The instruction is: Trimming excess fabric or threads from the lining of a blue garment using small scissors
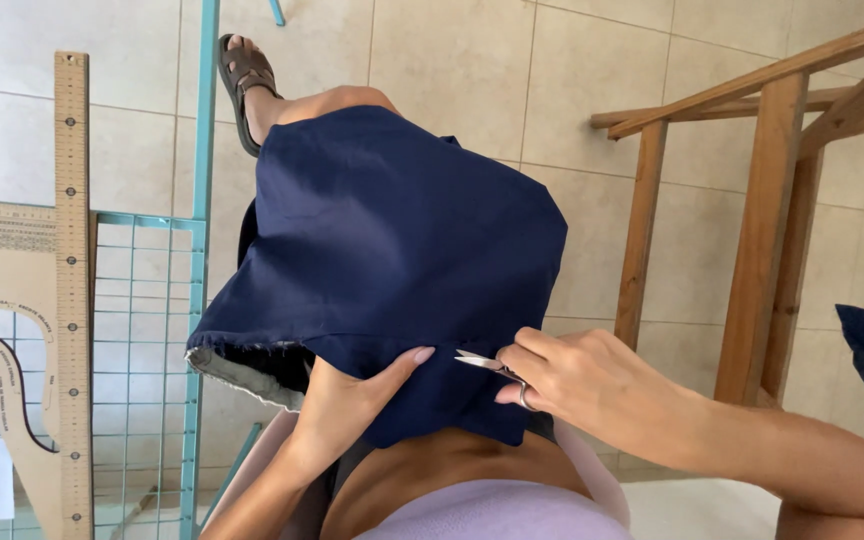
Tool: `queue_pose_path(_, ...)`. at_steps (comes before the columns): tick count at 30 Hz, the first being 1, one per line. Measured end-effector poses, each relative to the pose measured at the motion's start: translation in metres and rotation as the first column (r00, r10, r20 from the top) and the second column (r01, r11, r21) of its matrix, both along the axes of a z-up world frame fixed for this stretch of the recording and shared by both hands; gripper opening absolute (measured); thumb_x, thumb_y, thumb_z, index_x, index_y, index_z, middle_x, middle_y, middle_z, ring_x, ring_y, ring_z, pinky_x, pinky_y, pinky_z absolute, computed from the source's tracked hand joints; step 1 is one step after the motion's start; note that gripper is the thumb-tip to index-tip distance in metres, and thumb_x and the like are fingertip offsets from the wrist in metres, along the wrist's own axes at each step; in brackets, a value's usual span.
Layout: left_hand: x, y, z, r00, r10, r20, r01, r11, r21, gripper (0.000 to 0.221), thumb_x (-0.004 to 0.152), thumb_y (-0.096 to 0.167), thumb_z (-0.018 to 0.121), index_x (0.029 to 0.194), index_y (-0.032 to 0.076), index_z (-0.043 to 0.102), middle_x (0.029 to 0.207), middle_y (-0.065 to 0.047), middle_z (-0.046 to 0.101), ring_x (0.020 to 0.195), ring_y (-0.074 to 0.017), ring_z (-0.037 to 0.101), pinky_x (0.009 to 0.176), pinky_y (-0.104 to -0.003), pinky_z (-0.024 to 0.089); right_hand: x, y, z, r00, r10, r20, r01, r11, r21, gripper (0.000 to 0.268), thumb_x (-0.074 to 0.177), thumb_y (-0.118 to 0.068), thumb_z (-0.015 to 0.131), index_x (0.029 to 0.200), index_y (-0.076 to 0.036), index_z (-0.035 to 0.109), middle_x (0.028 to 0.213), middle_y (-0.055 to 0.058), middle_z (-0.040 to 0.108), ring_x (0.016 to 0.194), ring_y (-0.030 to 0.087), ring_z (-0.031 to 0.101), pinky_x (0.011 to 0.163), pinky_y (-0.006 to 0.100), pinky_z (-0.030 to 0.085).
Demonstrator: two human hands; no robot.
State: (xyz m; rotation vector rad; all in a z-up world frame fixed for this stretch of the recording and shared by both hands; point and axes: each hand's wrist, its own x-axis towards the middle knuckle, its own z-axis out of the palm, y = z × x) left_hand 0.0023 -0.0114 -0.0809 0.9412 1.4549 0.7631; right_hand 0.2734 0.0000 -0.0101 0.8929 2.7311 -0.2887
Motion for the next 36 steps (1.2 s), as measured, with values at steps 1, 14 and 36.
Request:
queue_pose_path(1, 0.000, 0.000, 0.003, 1.000, -0.004, -0.001, 0.004, 1.000, -0.002, 0.058, 0.078, 0.027, 0.093, 0.130, 0.008, 0.075, 0.133, -0.005, 0.081, 0.124, -0.0130, 0.073, 0.115, -0.029, 0.052, -0.002, -0.002, -0.004, 1.000, -0.004, -0.001, 0.004, 1.000, -0.002, 0.033, 0.108, -0.047, 0.072, 0.100, -0.015, 0.067, 0.085, -0.005, 0.052, 0.054, 0.009, 0.053, 0.040, 0.029, 0.046)
queue_pose_path(14, 0.000, -0.009, 0.009, 0.993, -0.112, -0.029, 0.115, 0.981, 0.153, 0.055, 0.089, 0.028, 0.085, 0.136, 0.006, 0.069, 0.133, -0.010, 0.079, 0.126, -0.0172, 0.072, 0.114, -0.032, 0.051, -0.019, 0.001, -0.013, 0.996, -0.063, -0.070, 0.059, 0.996, -0.061, 0.033, 0.111, -0.042, 0.068, 0.099, -0.012, 0.063, 0.086, -0.001, 0.051, 0.050, 0.014, 0.057, 0.036, 0.034, 0.046)
queue_pose_path(36, 0.002, -0.011, 0.018, 0.981, -0.182, -0.073, 0.194, 0.956, 0.219, 0.045, 0.093, 0.031, 0.081, 0.130, 0.006, 0.072, 0.123, -0.010, 0.082, 0.115, -0.0187, 0.076, 0.104, -0.033, 0.056, -0.024, 0.000, -0.007, 0.998, -0.016, -0.055, 0.022, 0.995, 0.101, 0.025, 0.114, -0.034, 0.065, 0.100, -0.013, 0.064, 0.087, -0.002, 0.049, 0.052, 0.011, 0.055, 0.048, 0.031, 0.049)
